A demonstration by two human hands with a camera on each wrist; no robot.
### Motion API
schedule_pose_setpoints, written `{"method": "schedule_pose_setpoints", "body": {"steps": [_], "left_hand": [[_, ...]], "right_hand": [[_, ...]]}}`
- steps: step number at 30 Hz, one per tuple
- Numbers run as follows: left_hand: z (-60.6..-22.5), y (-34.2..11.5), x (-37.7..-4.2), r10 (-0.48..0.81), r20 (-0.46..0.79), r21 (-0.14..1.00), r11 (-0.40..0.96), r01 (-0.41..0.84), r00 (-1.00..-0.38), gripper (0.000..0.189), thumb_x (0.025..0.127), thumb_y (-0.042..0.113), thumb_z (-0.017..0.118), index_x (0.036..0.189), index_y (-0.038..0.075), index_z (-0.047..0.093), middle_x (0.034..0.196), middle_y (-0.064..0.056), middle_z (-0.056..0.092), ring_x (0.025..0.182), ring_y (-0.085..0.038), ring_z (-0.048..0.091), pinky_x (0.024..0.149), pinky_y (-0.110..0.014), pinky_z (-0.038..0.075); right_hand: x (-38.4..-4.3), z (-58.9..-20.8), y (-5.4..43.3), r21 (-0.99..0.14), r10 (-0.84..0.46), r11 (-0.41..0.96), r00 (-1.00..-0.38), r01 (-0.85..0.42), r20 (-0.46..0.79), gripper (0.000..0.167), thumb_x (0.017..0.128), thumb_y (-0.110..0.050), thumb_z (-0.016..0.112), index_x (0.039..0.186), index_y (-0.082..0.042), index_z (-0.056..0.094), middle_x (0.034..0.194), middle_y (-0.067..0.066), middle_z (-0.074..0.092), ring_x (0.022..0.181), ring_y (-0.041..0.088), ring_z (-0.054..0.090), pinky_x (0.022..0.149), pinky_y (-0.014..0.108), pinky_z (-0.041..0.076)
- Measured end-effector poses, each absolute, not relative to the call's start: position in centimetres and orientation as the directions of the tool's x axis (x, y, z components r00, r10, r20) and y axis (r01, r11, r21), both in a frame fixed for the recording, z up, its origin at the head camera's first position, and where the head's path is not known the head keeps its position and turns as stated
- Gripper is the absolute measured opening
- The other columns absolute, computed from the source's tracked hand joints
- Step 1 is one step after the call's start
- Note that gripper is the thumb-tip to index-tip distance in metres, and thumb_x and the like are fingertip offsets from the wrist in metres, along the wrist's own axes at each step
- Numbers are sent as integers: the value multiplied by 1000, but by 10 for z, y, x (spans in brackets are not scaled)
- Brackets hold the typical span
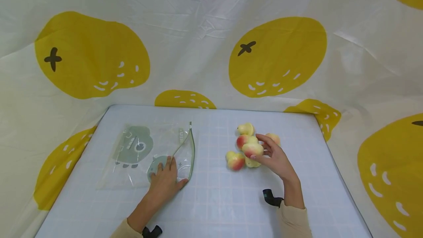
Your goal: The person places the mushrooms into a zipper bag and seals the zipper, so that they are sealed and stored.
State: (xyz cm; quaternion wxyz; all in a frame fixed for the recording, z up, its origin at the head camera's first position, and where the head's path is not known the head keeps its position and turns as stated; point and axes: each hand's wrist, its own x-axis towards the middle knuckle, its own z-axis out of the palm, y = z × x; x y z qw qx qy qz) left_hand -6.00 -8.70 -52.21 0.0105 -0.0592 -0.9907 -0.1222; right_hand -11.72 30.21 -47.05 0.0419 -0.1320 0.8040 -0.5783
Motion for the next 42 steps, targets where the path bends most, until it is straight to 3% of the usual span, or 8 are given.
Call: {"method": "schedule_pose_setpoints", "body": {"steps": [10,19,25,36,42], "left_hand": [[-522,-87,-61,109,14,267,958,109,-994,94,79,49,82,138,-15,47,143,-33,45,121,-61,45,79,-80,39],[-521,-88,-61,103,7,278,955,101,-995,93,80,49,82,138,-15,47,144,-33,45,122,-61,44,80,-81,38],[-522,-87,-61,100,4,279,955,97,-995,94,80,50,82,139,-14,47,144,-32,45,122,-61,44,80,-81,37],[-523,-85,-60,81,-5,253,964,77,-997,94,79,50,82,139,-13,47,145,-31,45,123,-60,45,83,-79,38],[-521,-84,-60,73,-21,241,968,66,-997,94,80,50,82,140,-12,46,146,-30,44,123,-59,45,84,-78,39]], "right_hand": [[-128,-465,263,-951,-350,220,-927,-218,131,69,87,1,75,148,0,42,145,19,44,109,19,59,87,24,50],[-134,-460,234,-949,-367,246,-925,-198,98,70,86,-10,80,148,-12,47,145,7,48,127,31,43,96,27,43],[-137,-461,215,-941,-394,271,-915,-204,85,72,85,-14,82,148,-14,47,144,2,48,119,29,50,101,36,42],[-143,-472,173,-858,-484,331,-851,-392,202,79,79,-20,88,147,-15,48,139,4,53,109,26,57,89,39,51],[-146,-483,149,-850,-534,324,-822,-415,198,78,81,-24,87,147,-12,47,138,4,53,106,23,57,86,39,52]]}}
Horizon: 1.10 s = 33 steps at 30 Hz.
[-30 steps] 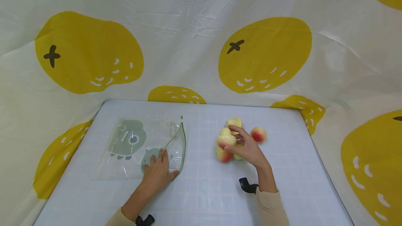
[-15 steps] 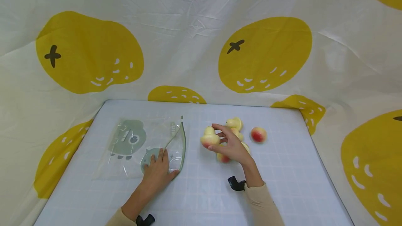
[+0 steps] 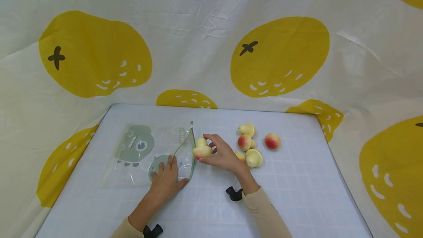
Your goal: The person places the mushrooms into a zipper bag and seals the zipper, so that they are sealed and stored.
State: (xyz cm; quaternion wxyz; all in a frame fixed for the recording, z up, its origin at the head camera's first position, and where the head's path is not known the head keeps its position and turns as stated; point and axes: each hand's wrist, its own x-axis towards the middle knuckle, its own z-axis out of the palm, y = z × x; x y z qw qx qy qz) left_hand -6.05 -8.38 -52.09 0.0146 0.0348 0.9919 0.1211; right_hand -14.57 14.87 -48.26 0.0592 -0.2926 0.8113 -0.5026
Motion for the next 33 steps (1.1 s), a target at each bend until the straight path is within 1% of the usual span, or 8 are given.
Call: {"method": "schedule_pose_setpoints", "body": {"steps": [5,9,12,16,21,26,29,33], "left_hand": [[-519,-84,-60,81,-13,230,970,76,-997,94,80,50,81,140,-12,46,146,-30,45,123,-58,46,83,-77,40],[-519,-85,-61,89,-12,218,972,84,-996,94,80,51,81,140,-11,46,146,-29,45,122,-58,46,82,-77,41],[-519,-85,-62,92,-19,215,973,86,-996,94,80,52,81,141,-11,46,146,-29,44,123,-58,46,81,-77,41],[-519,-85,-62,92,-29,226,971,83,-995,94,80,52,80,141,-11,46,147,-29,43,124,-58,45,81,-78,40],[-518,-85,-61,92,-21,222,971,85,-996,92,81,53,79,140,-10,48,147,-29,43,123,-58,45,82,-78,40],[-518,-85,-58,95,-1,185,978,93,-995,91,82,54,78,140,-9,49,147,-29,43,123,-58,46,82,-77,41],[-518,-85,-58,102,21,158,982,104,-995,90,82,55,78,139,-9,50,146,-29,44,122,-57,47,82,-77,41],[-520,-87,-58,128,78,78,988,135,-989,89,79,58,78,136,-7,55,144,-28,48,121,-54,49,87,-77,37]], "right_hand": [[-150,-494,130,-855,-568,319,-805,-410,174,78,81,-24,86,147,-6,46,137,8,53,102,25,59,83,43,54],[-153,-503,117,-844,-585,349,-798,-407,144,79,81,-23,86,145,-2,46,133,10,55,103,25,60,81,42,54],[-156,-508,108,-833,-589,383,-800,-400,114,79,82,-25,85,146,-2,46,133,10,55,104,24,60,81,39,54],[-160,-512,97,-814,-581,414,-807,-407,107,79,82,-27,85,145,1,46,133,12,55,104,25,59,85,38,51],[-167,-516,86,-785,-567,457,-817,-419,106,72,81,-30,85,140,-3,51,123,8,58,102,20,56,87,39,48],[-171,-517,79,-778,-553,468,-826,-418,111,68,82,-31,84,136,-4,54,117,6,60,96,18,56,80,35,49],[-172,-519,77,-776,-530,479,-840,-410,118,66,83,-31,83,135,-2,54,116,9,62,92,19,58,75,33,50],[-170,-521,75,-758,-481,505,-864,-414,152,65,84,-30,83,132,3,56,117,15,61,92,23,60,75,34,51]]}}
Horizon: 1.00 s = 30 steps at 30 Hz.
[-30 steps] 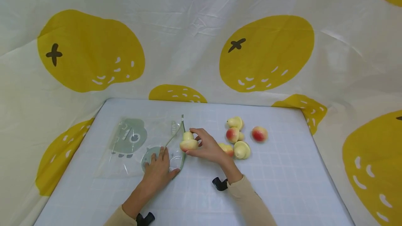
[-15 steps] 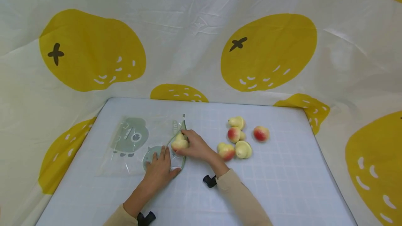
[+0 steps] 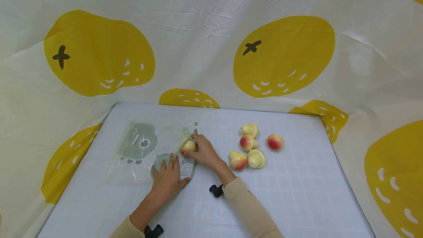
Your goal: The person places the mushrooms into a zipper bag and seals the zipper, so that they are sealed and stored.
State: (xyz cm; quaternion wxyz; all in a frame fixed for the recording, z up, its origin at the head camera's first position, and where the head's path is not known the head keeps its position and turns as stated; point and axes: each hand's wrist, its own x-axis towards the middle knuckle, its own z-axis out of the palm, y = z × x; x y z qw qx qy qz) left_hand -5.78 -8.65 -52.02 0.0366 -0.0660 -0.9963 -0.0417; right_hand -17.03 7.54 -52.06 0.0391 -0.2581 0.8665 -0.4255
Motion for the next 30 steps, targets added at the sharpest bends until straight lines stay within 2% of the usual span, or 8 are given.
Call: {"method": "schedule_pose_setpoints", "body": {"steps": [3,6,9,12,18,22,25,30], "left_hand": [[-522,-87,-59,148,118,34,988,153,-982,89,78,60,78,134,-6,57,143,-27,50,121,-53,50,90,-77,35],[-523,-87,-59,147,118,63,986,156,-982,90,78,58,79,135,-7,55,143,-28,49,121,-56,49,87,-76,38],[-523,-87,-60,135,94,116,983,145,-986,91,79,54,80,137,-9,52,145,-30,45,121,-59,47,85,-74,42],[-523,-86,-60,129,76,139,981,139,-989,91,80,52,81,139,-9,50,147,-31,43,120,-60,47,84,-73,43],[-522,-84,-59,122,53,157,979,129,-991,92,80,51,81,141,-9,48,149,-30,40,121,-61,46,83,-74,42],[-521,-84,-60,123,40,162,979,128,-992,94,80,51,81,143,-9,45,150,-30,39,122,-61,45,82,-75,42],[-520,-84,-61,125,44,155,979,130,-991,95,80,51,81,144,-9,44,150,-31,39,121,-61,46,80,-75,43],[-520,-85,-60,124,57,143,981,131,-991,95,80,51,81,144,-8,44,150,-29,39,120,-59,48,80,-75,44]], "right_hand": [[-169,-521,75,-743,-424,532,-887,-407,183,63,84,-29,84,131,3,58,114,16,58,92,25,59,76,35,51],[-169,-522,74,-748,-357,545,-912,-379,202,60,83,-28,85,129,2,60,103,13,57,85,22,59,72,31,51],[-169,-521,71,-808,-305,495,-935,-320,183,57,83,-23,84,128,1,59,91,8,60,75,16,62,66,28,52],[-167,-521,68,-872,-277,422,-951,-249,138,55,86,-19,82,130,0,57,86,5,62,73,14,64,63,26,51],[-164,-526,59,-978,-266,183,-963,-97,46,47,90,-6,74,133,-1,55,105,14,68,89,24,71,73,28,56],[-164,-527,53,-997,-304,-69,-952,45,-22,43,95,4,64,136,6,51,122,25,63,104,36,67,89,42,54],[-165,-527,48,-968,-318,-197,-944,154,-85,44,95,10,57,138,9,48,130,29,58,108,33,66,95,47,50],[-165,-528,40,-913,-317,-311,-934,264,-163,45,96,13,51,140,14,43,132,32,55,103,22,66,96,39,50]]}}
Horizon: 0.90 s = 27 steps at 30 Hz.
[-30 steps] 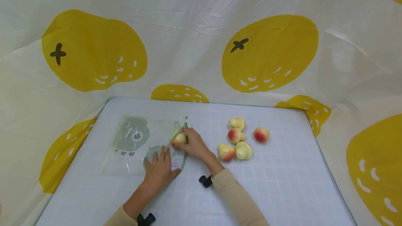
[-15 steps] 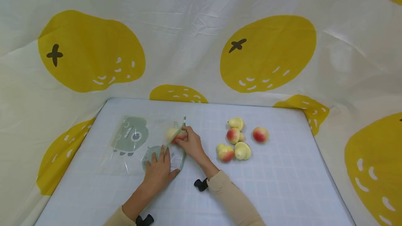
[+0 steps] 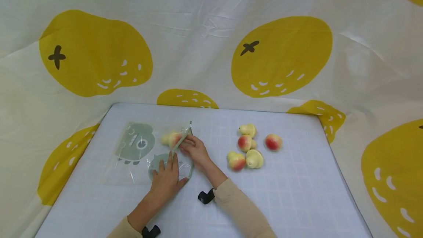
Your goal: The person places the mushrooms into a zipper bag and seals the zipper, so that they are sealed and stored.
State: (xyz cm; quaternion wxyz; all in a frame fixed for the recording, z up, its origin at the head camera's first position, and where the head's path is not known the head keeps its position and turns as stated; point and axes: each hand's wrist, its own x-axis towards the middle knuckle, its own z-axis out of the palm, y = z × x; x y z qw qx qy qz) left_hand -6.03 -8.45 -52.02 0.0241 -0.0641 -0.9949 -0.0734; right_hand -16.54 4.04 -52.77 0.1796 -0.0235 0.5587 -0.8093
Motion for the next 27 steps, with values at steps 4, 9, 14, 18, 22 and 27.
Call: {"method": "schedule_pose_setpoints", "body": {"steps": [4,9,14,18,22,27], "left_hand": [[-522,-85,-60,126,57,141,981,133,-990,94,81,51,80,144,-8,44,151,-28,38,121,-59,47,80,-75,43],[-523,-84,-60,134,58,139,980,140,-989,92,81,52,79,143,-7,46,151,-28,38,121,-60,46,79,-75,43],[-523,-85,-59,140,72,140,979,149,-988,87,81,50,80,140,-6,51,151,-28,39,121,-60,46,79,-76,43],[-523,-85,-59,143,78,134,979,152,-987,85,81,50,81,139,-6,52,151,-28,39,122,-61,45,80,-76,42],[-522,-84,-59,145,71,133,979,154,-987,87,81,51,80,140,-6,51,151,-27,39,122,-61,45,79,-75,43],[-522,-84,-60,141,63,132,980,148,-988,89,82,52,79,141,-7,49,151,-27,39,121,-59,46,78,-74,45]], "right_hand": [[-166,-529,35,-871,-319,-380,-928,312,-193,44,96,15,48,140,14,43,131,33,54,111,26,63,96,37,50],[-168,-530,32,-827,-349,-441,-915,349,-200,45,99,12,46,143,11,41,138,29,53,126,37,55,100,42,47],[-173,-531,27,-766,-417,-490,-884,416,-212,48,101,11,42,149,6,36,143,26,50,130,36,51,104,42,43],[-177,-530,23,-734,-450,-511,-867,446,-213,48,102,9,40,150,6,34,143,27,49,130,36,52,104,41,44],[-177,-529,23,-743,-433,-502,-873,442,-227,46,102,7,42,148,6,37,141,27,51,127,37,54,102,43,45],[-173,-528,33,-769,-408,-487,-886,414,-219,45,101,10,45,146,9,39,143,30,48,131,39,49,103,43,44]]}}
